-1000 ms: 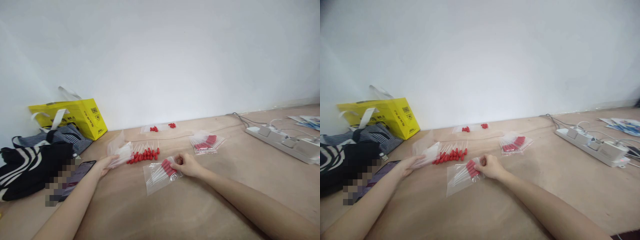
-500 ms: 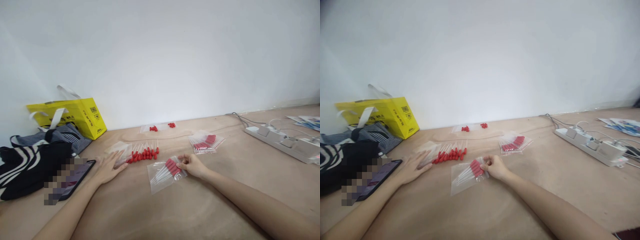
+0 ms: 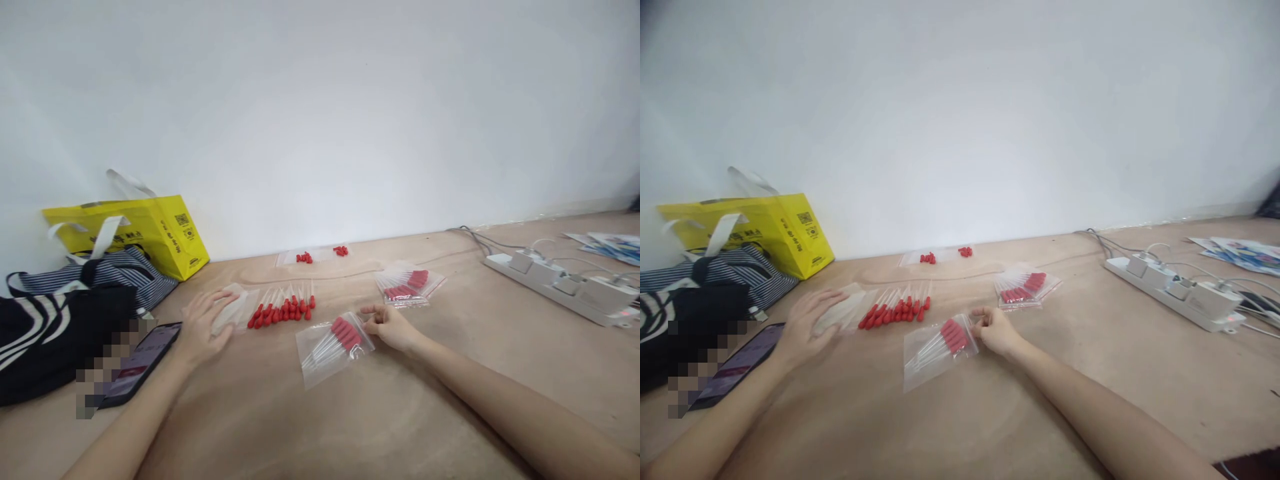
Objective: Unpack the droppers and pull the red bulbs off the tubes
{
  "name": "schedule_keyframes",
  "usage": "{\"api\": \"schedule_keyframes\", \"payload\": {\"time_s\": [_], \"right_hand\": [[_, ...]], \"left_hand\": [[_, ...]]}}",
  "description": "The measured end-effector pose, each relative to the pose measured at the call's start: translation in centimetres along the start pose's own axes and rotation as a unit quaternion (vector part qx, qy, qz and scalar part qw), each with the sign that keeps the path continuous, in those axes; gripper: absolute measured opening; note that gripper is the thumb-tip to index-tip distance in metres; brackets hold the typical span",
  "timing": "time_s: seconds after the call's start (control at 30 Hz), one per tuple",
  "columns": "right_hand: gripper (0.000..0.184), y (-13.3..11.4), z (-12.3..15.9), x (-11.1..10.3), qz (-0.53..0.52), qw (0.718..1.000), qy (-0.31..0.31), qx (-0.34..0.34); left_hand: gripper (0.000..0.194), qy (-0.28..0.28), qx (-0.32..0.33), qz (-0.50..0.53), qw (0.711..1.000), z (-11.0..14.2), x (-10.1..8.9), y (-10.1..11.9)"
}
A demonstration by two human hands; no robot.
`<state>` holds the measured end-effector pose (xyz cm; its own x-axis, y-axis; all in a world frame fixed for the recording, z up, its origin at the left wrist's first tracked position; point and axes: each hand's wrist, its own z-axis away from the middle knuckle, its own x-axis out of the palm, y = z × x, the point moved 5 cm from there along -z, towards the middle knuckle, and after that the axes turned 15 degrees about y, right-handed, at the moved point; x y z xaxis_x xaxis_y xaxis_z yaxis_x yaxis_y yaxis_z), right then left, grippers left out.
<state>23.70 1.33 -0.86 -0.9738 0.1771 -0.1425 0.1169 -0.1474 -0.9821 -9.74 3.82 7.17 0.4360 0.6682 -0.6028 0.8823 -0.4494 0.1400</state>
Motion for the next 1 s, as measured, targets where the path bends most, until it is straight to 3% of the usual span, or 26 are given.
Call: {"api": "schedule_keyframes", "payload": {"time_s": [0.07,0.17,0.23,0.3,0.43,0.57,0.77,0.87,1.0], "right_hand": [[0.04,0.3,0.0,0.3,-0.006,1.0,-0.017,-0.014],[0.044,0.7,0.3,1.1,-0.033,0.998,-0.052,-0.027],[0.046,0.8,0.7,1.6,-0.054,0.995,-0.071,-0.034],[0.049,0.8,1.1,2.0,-0.07,0.993,-0.085,-0.042],[0.056,0.4,1.7,2.4,-0.084,0.991,-0.085,-0.065],[0.06,0.6,1.6,2.5,-0.075,0.991,-0.086,-0.076],[0.022,0.4,1.3,1.9,0.028,0.982,-0.08,-0.168],[0.009,-0.8,2.0,1.8,0.101,0.951,-0.07,-0.285],[0.007,-1.9,3.6,2.5,0.183,0.877,-0.089,-0.435]], "left_hand": [[0.028,-0.017,0.039,0.093,0.995,0.2,0.7,5.2],[0.031,-0.162,0.098,0.202,0.961,1.9,3.5,12.6],[0.036,-0.199,0.091,0.23,0.948,2.6,5.0,15.5],[0.038,-0.222,0.072,0.249,0.94,2.7,6.4,16.9],[0.038,-0.248,0.088,0.255,0.931,2.1,7.9,17.5],[0.028,-0.258,0.106,0.274,0.92,1.5,8.2,17.5],[0.015,-0.242,0.094,0.281,0.924,1.6,7.7,17.0],[0.012,-0.222,0.073,0.296,0.926,1.9,7.3,16.4],[0.01,-0.205,0.034,0.319,0.925,2.4,7.1,15.6]]}}
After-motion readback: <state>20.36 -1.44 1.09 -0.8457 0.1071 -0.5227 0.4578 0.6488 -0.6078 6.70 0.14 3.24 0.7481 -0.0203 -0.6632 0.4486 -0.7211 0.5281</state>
